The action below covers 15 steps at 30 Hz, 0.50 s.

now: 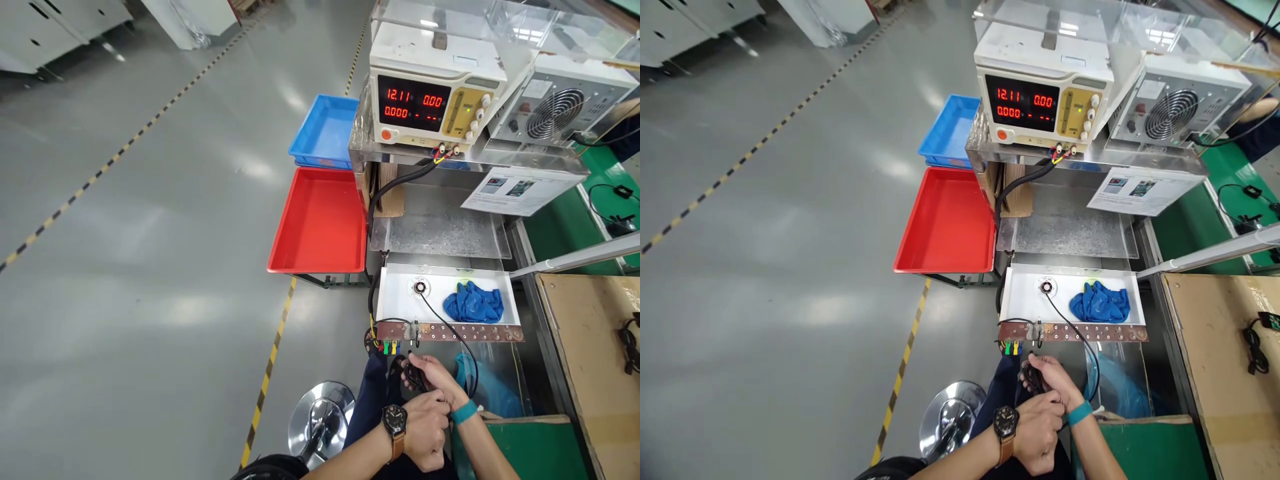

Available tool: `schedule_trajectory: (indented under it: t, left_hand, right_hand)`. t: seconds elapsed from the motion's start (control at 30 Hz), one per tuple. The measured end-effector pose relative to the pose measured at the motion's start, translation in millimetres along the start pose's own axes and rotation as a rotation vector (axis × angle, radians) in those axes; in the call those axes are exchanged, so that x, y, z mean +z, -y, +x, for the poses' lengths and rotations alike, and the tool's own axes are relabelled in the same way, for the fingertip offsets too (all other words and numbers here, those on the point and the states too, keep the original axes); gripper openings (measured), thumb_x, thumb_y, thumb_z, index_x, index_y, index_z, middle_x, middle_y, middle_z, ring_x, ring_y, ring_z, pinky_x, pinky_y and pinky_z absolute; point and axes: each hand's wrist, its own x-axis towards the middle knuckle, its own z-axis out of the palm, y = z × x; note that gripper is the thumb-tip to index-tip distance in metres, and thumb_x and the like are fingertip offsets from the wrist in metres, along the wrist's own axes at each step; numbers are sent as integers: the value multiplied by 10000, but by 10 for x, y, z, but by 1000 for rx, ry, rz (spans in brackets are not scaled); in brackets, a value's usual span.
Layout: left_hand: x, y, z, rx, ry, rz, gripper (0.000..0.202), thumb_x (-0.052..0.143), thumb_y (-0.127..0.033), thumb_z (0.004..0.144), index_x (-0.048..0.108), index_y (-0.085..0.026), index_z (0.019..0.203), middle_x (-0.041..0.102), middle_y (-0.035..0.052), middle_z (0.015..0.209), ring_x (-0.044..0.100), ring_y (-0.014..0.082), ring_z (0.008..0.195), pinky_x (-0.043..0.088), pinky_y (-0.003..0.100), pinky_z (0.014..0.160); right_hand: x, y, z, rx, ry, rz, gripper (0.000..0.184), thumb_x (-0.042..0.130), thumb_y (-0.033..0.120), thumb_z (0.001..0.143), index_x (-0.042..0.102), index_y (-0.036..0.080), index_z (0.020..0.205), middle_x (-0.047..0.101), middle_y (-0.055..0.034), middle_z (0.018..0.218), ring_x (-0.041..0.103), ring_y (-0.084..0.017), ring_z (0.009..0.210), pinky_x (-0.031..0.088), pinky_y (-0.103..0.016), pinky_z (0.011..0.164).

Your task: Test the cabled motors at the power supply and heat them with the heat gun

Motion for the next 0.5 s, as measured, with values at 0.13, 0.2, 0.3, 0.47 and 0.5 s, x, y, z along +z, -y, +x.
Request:
schedule_trajectory:
  t: [0.13,0.2,0.3,0.47,0.5]
  left_hand:
    - [127,56,-65,-6,53,8,278,670,-371,633,457,-237,515,561,-12,539,466,161,661,442,369,816]
    - [181,73,-84,-21,65,1,272,660,-362,627,450,-234,508,556,-9,536,454,158,652,435,373,800]
    - [247,105,-96,-36,73,-7,220,640,-354,630,496,-226,523,536,-7,531,448,156,647,424,375,790]
    - [285,92,-199,-143,1,-30,156,617,-313,657,552,-222,548,514,-4,532,451,159,633,443,375,792]
    - [274,58,-238,-182,-63,-50,149,602,-291,682,556,-221,559,529,1,549,471,162,643,456,372,800]
  right_hand:
    - [22,-58,127,-114,-41,82,602,782,750,657,683,172,793,591,17,640,497,-119,542,411,-269,554]
    - [-9,-65,177,-126,-40,64,628,772,772,647,683,169,797,579,22,616,485,-118,530,395,-265,535]
    - [-50,-108,244,-116,-40,43,672,762,806,615,679,167,804,566,27,579,477,-122,512,379,-262,519]
    - [15,-189,412,-186,-92,38,652,766,810,600,647,179,715,539,36,552,436,-105,486,342,-256,518]
    - [45,-201,443,-206,-100,60,650,769,809,595,641,181,701,540,34,553,437,-104,485,336,-257,519]
